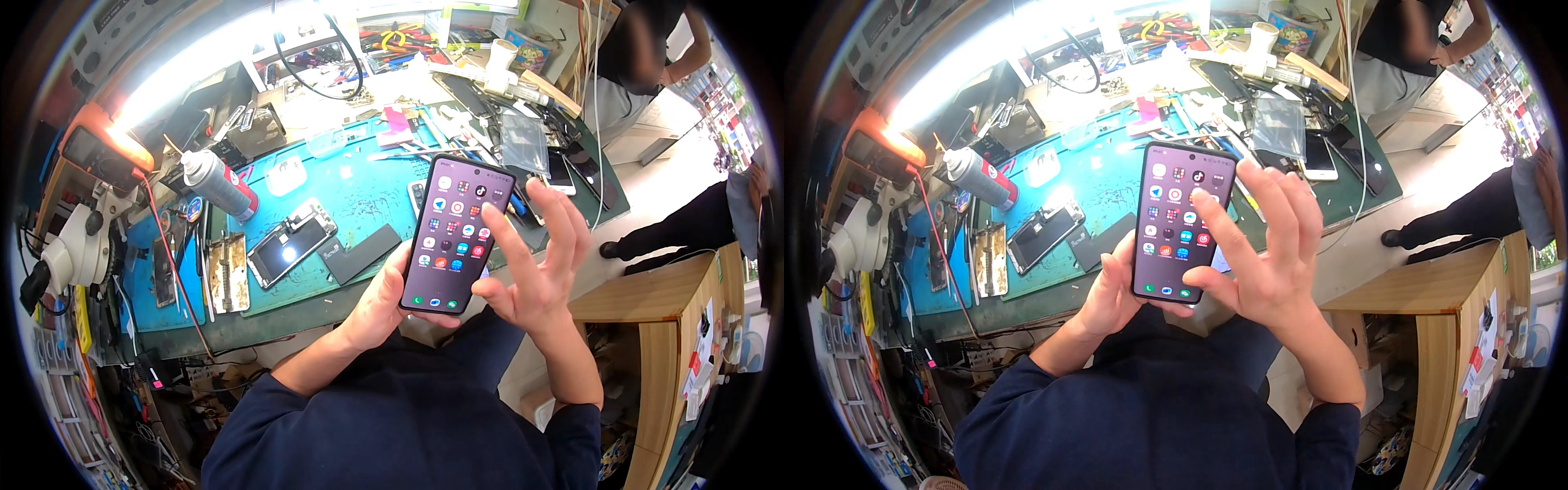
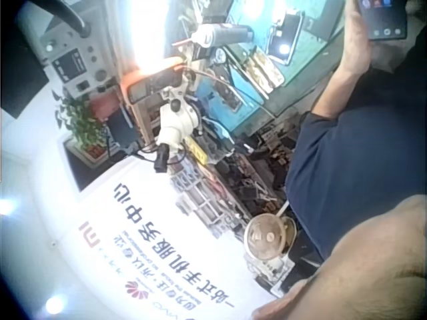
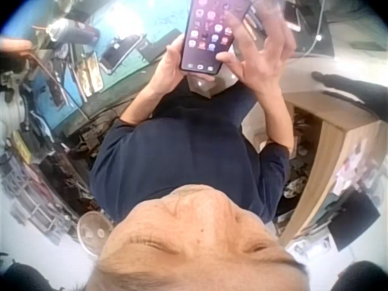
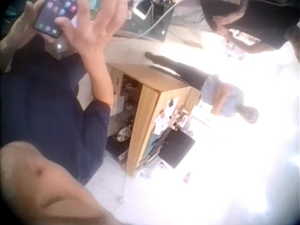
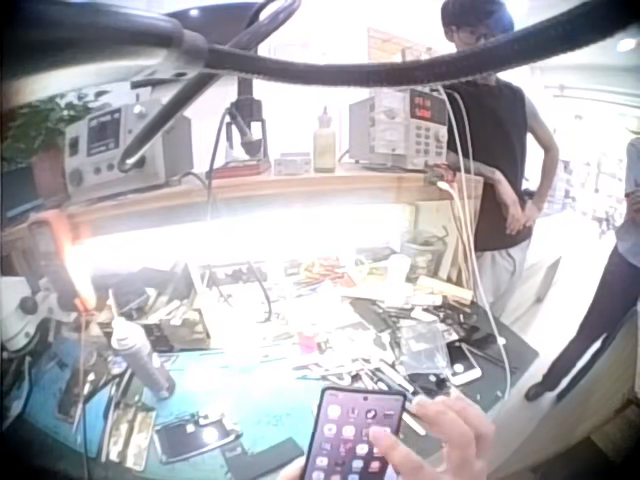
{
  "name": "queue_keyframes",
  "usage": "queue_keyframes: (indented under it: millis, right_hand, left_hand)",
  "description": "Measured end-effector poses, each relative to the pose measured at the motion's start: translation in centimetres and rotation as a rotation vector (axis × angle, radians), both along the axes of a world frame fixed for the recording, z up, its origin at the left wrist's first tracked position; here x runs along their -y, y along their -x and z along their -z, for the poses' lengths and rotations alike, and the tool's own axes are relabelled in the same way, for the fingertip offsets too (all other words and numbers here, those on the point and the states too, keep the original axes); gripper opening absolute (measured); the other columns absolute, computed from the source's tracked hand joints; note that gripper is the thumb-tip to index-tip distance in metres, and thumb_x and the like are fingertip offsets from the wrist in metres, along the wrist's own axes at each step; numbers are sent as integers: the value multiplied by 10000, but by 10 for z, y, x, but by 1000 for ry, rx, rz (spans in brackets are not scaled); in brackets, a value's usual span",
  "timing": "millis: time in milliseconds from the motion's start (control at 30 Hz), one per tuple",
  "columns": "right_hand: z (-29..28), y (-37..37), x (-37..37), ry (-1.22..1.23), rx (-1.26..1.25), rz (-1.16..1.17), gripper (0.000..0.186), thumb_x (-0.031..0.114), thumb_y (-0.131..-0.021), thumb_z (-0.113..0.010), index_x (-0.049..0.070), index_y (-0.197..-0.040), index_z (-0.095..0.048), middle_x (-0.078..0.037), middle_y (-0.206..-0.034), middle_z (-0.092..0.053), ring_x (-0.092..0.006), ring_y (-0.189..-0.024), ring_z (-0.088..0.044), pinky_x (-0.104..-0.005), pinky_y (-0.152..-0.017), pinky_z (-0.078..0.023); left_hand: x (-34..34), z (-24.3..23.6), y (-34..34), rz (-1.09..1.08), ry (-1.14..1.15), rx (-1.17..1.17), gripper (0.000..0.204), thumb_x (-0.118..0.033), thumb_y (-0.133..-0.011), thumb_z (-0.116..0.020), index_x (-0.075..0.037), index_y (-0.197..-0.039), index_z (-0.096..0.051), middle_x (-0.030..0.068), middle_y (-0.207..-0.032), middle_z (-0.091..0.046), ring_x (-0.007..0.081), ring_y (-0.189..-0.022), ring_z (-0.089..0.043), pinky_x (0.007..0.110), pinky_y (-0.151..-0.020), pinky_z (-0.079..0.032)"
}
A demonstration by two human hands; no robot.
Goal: The person unpacks a new battery from its packaging and places it on the workbench. They then pick up a disassembled smartphone, remove the old battery, and insert the new battery into the phone's chassis. The person handles the phone and battery components by hand throughout the process.
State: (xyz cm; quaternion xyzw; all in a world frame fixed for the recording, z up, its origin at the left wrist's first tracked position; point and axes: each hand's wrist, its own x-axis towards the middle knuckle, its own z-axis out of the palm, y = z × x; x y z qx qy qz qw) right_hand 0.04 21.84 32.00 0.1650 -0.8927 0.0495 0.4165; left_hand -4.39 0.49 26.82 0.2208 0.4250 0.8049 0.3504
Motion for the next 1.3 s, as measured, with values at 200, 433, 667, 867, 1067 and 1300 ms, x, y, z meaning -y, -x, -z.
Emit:
queue_keyframes:
  millis: [200, 433, 667, 867, 1067, 1300]
  right_hand:
    - [5, -2, 2, 13, 3, -17, 587, 624, -967, -501, 144, -1212, -733, -186, -1358, -554, -350, -1228, -485, -496, -1057, -404]
    - [4, -5, -1, 60, -66, -16, 562, 591, -980, -507, 120, -1193, -729, -176, -1313, -582, -341, -1197, -513, -487, -1024, -428]
    - [2, -5, 2, 39, -51, -23, 570, 591, -985, -496, 116, -1203, -723, -179, -1314, -579, -343, -1197, -512, -488, -1022, -426]
    - [4, -5, 0, 67, -62, -17, 608, 583, -1012, -458, 67, -1212, -708, -200, -1326, -569, -349, -1202, -511, -485, -1023, -427]
    - [12, -7, -2, 127, -42, -2, 639, 563, -1032, -427, 7, -1214, -684, -215, -1297, -583, -361, -1161, -540, -476, -1001, -434]
    - [41, -14, 22, 57, 379, -82, 642, 446, -846, -747, 7, -1294, -612, -166, -1255, -616, -348, -1140, -578, -460, -991, -435]
  left_hand:
    - [0, -3, -3, -6, 10, 2, 1047, -818, -871, -411, -17, -1523, -240, 154, -1394, -530, 252, -1070, -696, 396, -830, -629]
    - [0, -3, -4, -2, 10, 3, 1031, -810, -885, -403, -13, -1521, -251, 154, -1378, -535, 259, -1058, -697, 398, -826, -626]
    - [3, 2, -3, 33, -87, 41, 822, -549, -993, -508, -8, -1536, -213, 154, -1405, -500, 258, -1145, -649, 408, -860, -620]
    - [7, -2, -4, -2, -104, -18, 740, -20, -964, -573, -34, -1567, -144, 175, -1475, -430, 296, -1298, -540, 464, -906, -614]
    - [14, -11, 0, -122, -76, 23, 785, 4, -928, -556, -38, -1572, -108, 246, -1471, -438, 412, -1313, -533, 502, -864, -629]
    - [42, -9, 15, -344, -216, -12, 633, -213, -1013, -471, -25, -1548, -189, 268, -1447, -466, 449, -1286, -546, 502, -801, -649]
